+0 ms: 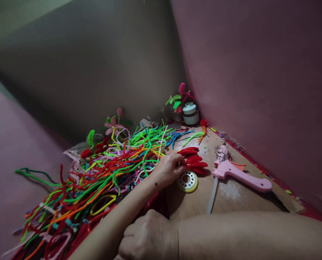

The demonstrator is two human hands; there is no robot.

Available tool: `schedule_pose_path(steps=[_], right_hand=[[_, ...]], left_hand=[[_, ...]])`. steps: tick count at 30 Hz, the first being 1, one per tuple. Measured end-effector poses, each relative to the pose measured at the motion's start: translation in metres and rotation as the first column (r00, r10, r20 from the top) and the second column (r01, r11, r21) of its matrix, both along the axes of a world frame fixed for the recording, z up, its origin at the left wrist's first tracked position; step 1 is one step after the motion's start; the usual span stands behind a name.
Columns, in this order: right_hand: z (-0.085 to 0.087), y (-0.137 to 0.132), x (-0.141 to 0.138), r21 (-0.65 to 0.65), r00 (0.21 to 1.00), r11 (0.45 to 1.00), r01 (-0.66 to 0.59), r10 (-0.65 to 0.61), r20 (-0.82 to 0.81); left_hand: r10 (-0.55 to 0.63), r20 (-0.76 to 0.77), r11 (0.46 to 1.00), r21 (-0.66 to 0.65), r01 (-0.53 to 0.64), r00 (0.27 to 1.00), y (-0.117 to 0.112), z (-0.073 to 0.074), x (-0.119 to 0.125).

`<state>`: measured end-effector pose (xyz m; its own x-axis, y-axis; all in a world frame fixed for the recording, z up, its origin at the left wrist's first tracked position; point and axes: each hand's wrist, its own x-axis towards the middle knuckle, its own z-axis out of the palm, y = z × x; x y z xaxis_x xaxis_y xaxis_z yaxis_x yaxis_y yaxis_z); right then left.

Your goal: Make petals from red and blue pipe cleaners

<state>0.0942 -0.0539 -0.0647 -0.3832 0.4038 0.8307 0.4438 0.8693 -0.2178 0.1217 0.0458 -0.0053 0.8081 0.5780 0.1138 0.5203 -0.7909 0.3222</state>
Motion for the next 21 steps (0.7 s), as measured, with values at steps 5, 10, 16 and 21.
schedule_pose_path(steps=[5,10,16,21], right_hand=[[-0.001,0.001,0.000,-0.024,0.999,1.000,0.020,-0.021,-0.032],[0.002,0.000,0.001,-0.088,0.999,0.996,0.008,-0.005,0.044],[0.008,0.000,0.003,-0.167,0.986,0.985,-0.032,0.059,0.155],[0.011,-0.001,0.004,-0.185,0.984,0.982,-0.022,0.054,0.169]], left_hand=[[0.067,0.026,0.991,-0.117,-0.064,0.997,0.006,0.000,-0.001],[0.171,0.047,0.951,-0.271,-0.152,0.984,0.006,0.001,-0.003],[0.272,0.105,0.886,-0.416,-0.206,0.956,0.007,0.005,-0.001],[0.300,0.122,0.861,-0.462,-0.213,0.946,0.010,0.003,0.003]])
